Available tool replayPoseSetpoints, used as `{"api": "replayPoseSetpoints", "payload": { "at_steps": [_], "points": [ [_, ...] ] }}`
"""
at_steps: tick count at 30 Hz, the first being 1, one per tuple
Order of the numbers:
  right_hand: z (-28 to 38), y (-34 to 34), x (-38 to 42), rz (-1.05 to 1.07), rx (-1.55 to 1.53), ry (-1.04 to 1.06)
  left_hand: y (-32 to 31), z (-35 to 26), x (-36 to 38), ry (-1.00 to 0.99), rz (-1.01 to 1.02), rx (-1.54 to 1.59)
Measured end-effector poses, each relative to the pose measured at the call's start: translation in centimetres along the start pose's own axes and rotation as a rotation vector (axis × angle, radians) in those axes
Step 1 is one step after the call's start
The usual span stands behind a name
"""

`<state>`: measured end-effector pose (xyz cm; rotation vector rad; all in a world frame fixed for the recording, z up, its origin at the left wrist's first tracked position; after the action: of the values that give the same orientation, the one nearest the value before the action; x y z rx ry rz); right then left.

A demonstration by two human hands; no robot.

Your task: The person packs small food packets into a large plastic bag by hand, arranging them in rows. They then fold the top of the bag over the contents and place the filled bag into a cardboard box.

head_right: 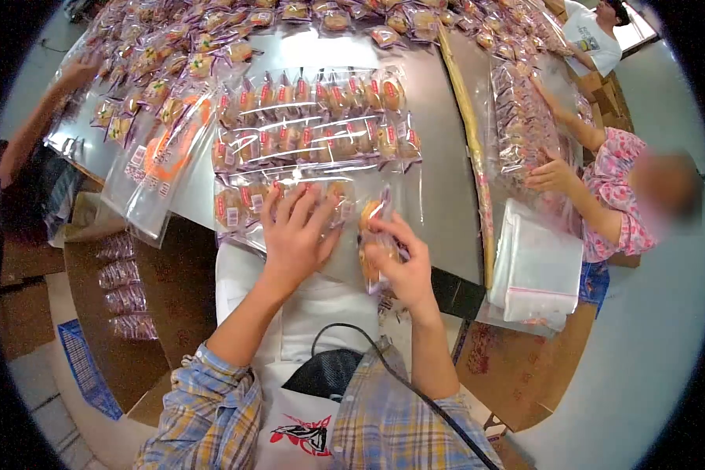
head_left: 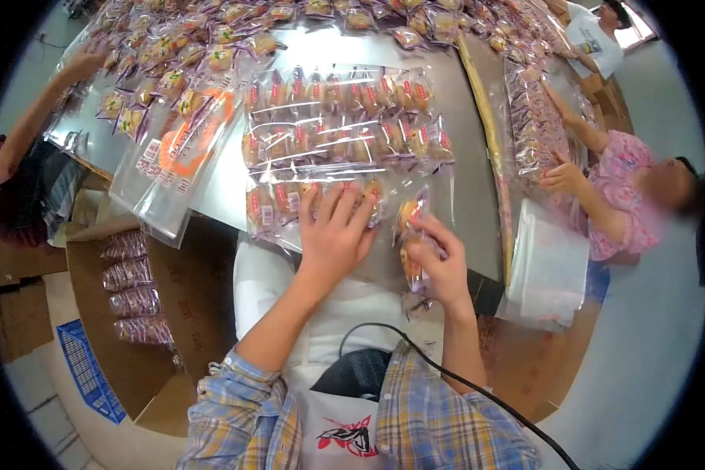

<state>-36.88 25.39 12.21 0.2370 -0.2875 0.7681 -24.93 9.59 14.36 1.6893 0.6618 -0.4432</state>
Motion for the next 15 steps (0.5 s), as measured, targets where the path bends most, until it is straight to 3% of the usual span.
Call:
{"api": "replayPoseSetpoints", "payload": {
  "at_steps": [8, 11, 15],
  "points": [
    [2.0, -2.7, -1.2, 0.265, 0.096, -0.137, 1.7, -0.8, -1.8, 0.096, 0.226, -0.011],
    [2.2, -2.2, -0.3, 0.232, 0.403, 0.036, 2.3, -1.3, -2.5, 0.066, 0.200, 0.026],
    [1.4, -2.4, 0.7, 0.256, 0.243, -0.094, 0.2, -1.5, -1.8, 0.007, 0.298, 0.147]
  ]
}}
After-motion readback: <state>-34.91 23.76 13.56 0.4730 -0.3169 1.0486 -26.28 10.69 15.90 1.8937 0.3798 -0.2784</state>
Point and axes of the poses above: each hand's wrist, its own x-axis away from the middle knuckle, its own y-axis out of the back of the hand, z = x × y, the point moved 9 cm from there along -x, towards the middle knuckle, and after that the axes turned 12 degrees about -y, right-handed, at the moved point
